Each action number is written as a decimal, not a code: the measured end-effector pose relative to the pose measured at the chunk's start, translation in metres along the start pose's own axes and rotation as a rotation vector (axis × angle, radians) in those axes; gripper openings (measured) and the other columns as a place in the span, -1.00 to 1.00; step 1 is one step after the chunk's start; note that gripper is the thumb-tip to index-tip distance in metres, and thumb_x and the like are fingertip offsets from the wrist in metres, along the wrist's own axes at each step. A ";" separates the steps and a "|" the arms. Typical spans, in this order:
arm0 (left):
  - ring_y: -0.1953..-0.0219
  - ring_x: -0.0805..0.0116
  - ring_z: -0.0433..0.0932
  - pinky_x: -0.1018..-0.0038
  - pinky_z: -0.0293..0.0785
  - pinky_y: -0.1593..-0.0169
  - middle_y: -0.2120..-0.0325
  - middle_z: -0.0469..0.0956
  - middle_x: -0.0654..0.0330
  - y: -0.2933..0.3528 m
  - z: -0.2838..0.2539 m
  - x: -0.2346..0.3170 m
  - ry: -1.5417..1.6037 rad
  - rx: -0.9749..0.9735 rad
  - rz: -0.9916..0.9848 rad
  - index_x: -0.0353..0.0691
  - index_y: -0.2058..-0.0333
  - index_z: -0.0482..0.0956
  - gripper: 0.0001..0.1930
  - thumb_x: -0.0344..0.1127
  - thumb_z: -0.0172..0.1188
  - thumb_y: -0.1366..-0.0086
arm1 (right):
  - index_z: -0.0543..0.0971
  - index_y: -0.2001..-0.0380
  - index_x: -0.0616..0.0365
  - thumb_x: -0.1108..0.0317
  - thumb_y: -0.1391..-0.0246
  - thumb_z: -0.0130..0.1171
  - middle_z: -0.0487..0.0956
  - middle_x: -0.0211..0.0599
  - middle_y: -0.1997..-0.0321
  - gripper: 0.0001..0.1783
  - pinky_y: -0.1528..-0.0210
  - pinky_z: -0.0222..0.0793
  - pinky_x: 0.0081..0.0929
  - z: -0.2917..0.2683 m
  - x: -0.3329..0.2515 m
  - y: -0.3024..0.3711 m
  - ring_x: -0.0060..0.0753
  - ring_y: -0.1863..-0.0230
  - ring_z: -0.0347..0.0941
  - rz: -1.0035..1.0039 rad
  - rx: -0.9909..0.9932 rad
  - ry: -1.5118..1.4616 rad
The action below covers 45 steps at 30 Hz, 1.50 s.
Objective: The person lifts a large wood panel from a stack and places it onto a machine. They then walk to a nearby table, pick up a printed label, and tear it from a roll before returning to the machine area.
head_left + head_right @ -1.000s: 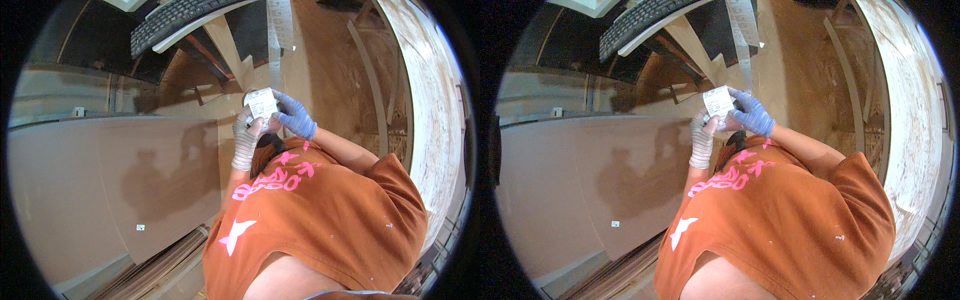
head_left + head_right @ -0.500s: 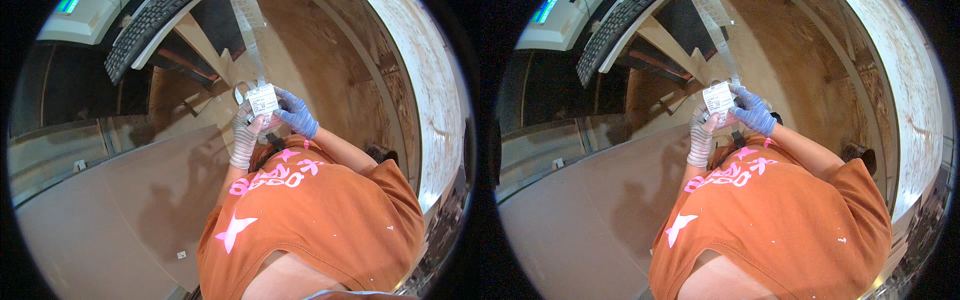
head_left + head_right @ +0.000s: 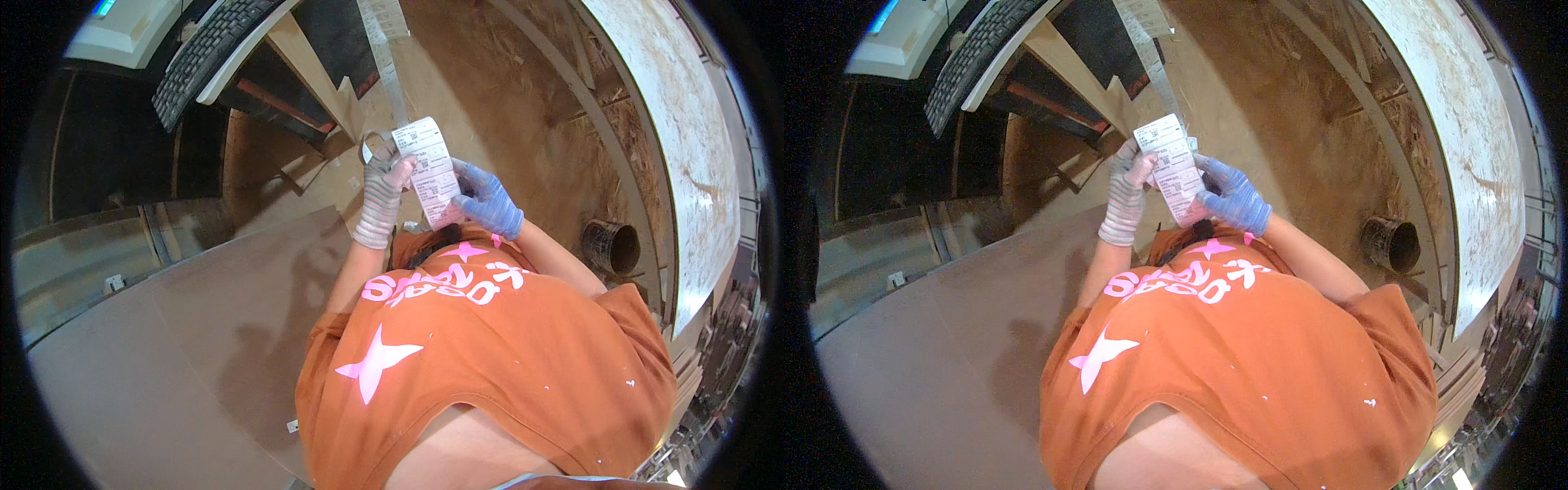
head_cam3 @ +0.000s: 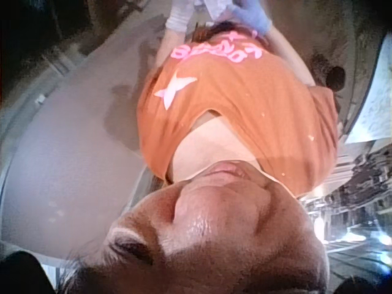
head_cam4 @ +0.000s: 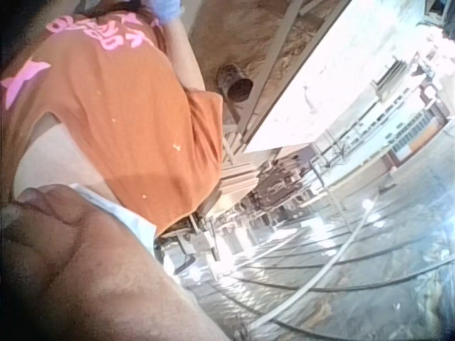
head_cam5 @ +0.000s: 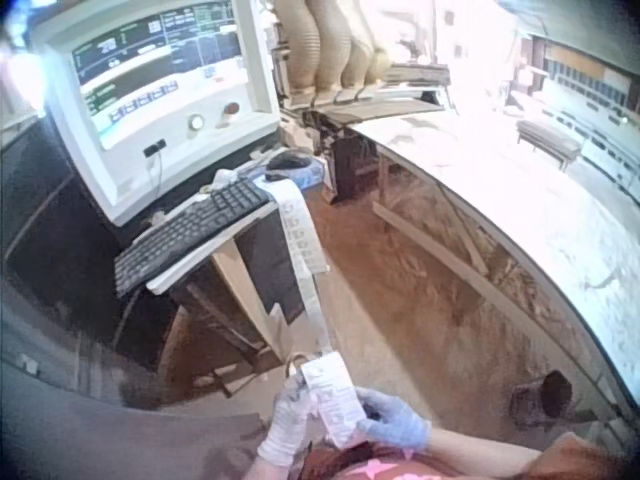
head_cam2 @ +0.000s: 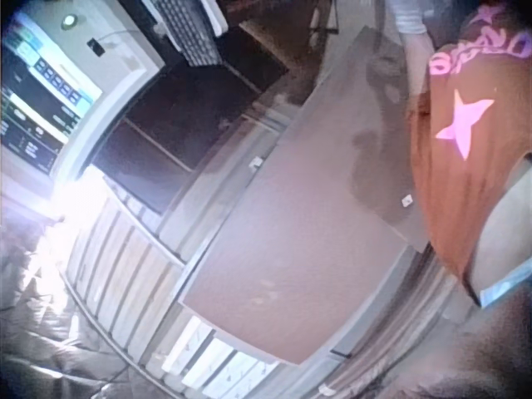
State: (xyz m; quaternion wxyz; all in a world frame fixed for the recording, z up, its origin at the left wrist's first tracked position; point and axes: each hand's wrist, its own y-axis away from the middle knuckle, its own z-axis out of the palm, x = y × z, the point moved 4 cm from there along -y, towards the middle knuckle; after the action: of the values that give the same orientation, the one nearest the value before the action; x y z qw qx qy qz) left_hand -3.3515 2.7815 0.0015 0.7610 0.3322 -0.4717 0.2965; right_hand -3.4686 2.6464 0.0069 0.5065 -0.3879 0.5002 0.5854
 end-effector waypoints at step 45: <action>0.36 0.60 0.44 0.62 0.36 0.26 0.37 0.52 0.38 -0.081 -0.034 0.119 -0.012 0.128 0.333 -0.18 0.23 0.53 -0.77 -0.20 0.06 -0.23 | 0.21 -0.19 0.30 0.53 0.07 -0.03 0.42 -0.32 -0.05 -0.34 -0.13 0.22 -0.49 -0.017 0.025 0.007 -0.49 -0.06 0.32 0.070 -0.060 -0.014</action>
State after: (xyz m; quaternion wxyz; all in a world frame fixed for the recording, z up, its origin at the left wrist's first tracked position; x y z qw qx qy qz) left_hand -3.2268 2.7761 0.0809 0.6757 0.2990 -0.5050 0.4461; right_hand -3.4811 2.6347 -0.0187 0.4772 -0.3813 0.4921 0.6202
